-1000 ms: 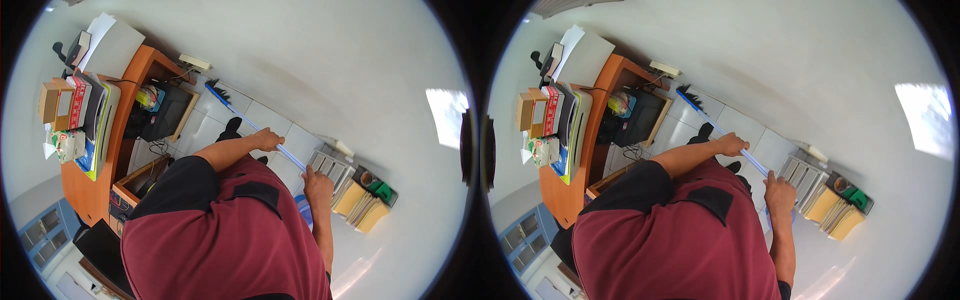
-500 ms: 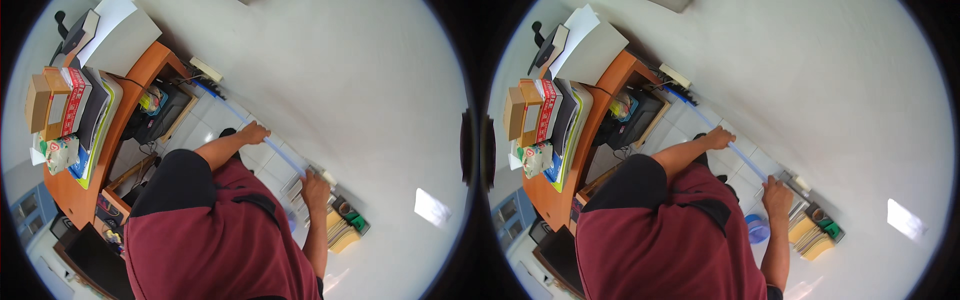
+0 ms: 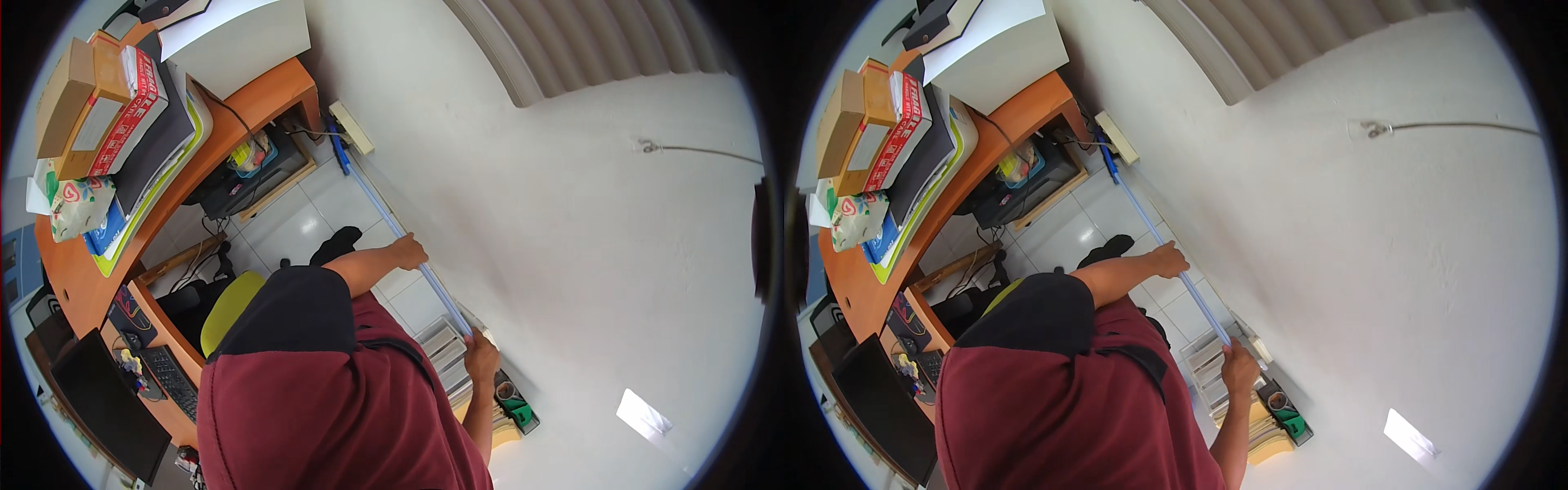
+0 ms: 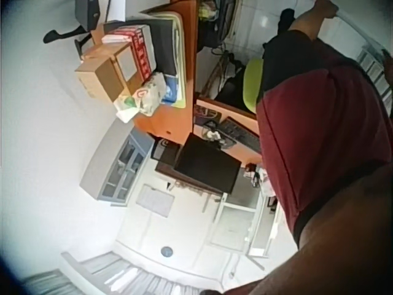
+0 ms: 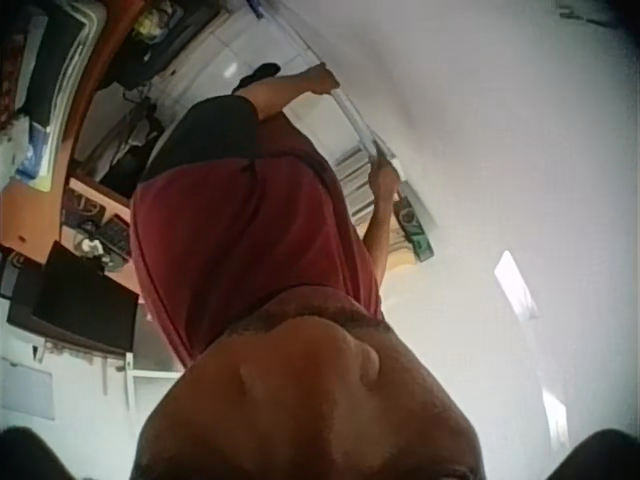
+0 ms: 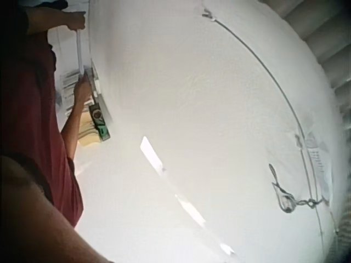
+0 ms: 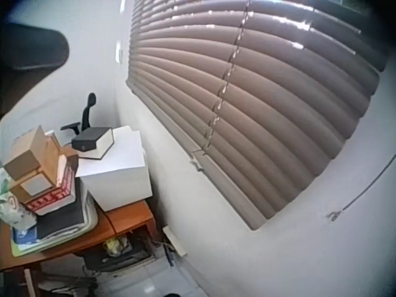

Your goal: The person sweeps the office floor with a broom, moving office chairs out of the way, and picks up debris from the floor by hand to discard into a trash can.

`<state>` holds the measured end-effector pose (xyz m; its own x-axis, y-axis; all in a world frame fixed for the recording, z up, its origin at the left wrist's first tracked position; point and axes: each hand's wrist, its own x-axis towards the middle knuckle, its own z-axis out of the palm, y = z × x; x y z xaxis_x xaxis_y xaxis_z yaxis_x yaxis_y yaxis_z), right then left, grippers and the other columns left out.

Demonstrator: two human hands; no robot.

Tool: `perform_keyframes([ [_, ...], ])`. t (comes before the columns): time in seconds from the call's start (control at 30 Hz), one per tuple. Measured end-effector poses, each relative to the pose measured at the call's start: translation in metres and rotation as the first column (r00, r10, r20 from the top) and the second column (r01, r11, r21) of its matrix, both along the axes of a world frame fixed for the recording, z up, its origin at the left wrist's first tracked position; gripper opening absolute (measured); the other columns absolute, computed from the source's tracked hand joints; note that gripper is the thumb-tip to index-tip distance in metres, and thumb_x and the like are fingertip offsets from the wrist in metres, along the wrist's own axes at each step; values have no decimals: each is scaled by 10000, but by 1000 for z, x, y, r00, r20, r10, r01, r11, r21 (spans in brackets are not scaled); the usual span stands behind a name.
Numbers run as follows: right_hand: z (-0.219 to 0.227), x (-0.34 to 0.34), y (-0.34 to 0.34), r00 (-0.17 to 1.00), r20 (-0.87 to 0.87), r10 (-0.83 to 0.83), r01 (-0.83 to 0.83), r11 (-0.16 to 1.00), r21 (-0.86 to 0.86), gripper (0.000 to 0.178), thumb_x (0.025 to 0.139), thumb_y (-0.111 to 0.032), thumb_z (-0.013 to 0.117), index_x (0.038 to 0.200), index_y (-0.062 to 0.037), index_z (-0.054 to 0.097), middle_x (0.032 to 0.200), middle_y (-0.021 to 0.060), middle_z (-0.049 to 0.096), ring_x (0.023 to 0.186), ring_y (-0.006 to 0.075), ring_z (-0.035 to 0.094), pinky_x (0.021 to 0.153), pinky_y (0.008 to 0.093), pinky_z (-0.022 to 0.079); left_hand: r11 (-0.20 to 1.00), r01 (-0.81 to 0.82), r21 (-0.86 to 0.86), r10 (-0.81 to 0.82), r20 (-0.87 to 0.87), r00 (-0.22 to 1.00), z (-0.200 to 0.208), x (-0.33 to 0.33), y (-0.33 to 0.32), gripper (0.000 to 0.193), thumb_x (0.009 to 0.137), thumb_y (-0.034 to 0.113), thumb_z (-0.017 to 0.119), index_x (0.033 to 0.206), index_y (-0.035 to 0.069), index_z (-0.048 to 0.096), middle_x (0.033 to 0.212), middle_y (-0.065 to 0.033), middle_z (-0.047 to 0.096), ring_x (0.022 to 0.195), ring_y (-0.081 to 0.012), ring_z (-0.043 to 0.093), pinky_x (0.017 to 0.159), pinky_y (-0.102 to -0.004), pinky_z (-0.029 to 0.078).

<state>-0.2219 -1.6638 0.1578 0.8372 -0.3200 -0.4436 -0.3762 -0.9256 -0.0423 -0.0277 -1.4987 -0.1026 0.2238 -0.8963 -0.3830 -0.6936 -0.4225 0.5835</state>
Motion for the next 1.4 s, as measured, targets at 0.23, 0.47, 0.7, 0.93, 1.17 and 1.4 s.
perform_keyframes([
  [0.23,-62,13,-6,991,118,70,-66,997,-37,283,886,-275,608,1145,-165,641,816,150,651,733,370,642,638,473,500,990,-107,95,99,86,991,-26,23,10,255,829,332,668,991,135,662,981,-64,656,1018,-252,596,930,-468,370],
  [0.47,-138,41,-17,1000,-3,12,-12,1000,14,287,932,-240,534,1208,-185,592,924,148,643,864,358,632,734,479,494,944,-272,188,244,162,956,-68,47,6,284,800,361,702,981,142,714,1017,-41,670,1060,-223,574,964,-482,343],
  [0.7,-225,124,5,996,-36,84,-81,993,82,284,951,-269,499,1215,-184,560,900,151,632,839,360,622,727,485,490,823,-549,145,485,322,813,-101,108,44,195,873,179,565,993,126,710,1135,-88,619,1117,-257,533,1091,-520,269],
  [0.93,-274,205,79,971,-103,215,-143,871,471,281,967,-227,457,1191,-93,560,884,233,647,841,447,613,734,517,479,545,-833,96,793,262,550,-114,103,89,402,903,186,535,1291,83,520,1492,-209,291,1428,-368,161,1146,-528,185],
  [1.17,-254,146,49,974,-100,203,-165,939,302,273,972,-201,436,1189,-69,537,846,236,652,803,450,623,699,533,478,670,-723,169,718,102,689,-119,59,50,403,923,194,480,1318,119,514,1473,-221,313,1424,-422,135,1141,-568,156],
  [1.4,-182,5,12,948,-278,152,-111,981,160,318,980,-222,411,1222,-32,492,808,253,646,802,449,630,717,546,484,846,-522,106,524,13,852,-101,-86,-19,364,942,232,424,1265,156,573,1401,-197,418,1401,-431,202,1112,-665,80],
])
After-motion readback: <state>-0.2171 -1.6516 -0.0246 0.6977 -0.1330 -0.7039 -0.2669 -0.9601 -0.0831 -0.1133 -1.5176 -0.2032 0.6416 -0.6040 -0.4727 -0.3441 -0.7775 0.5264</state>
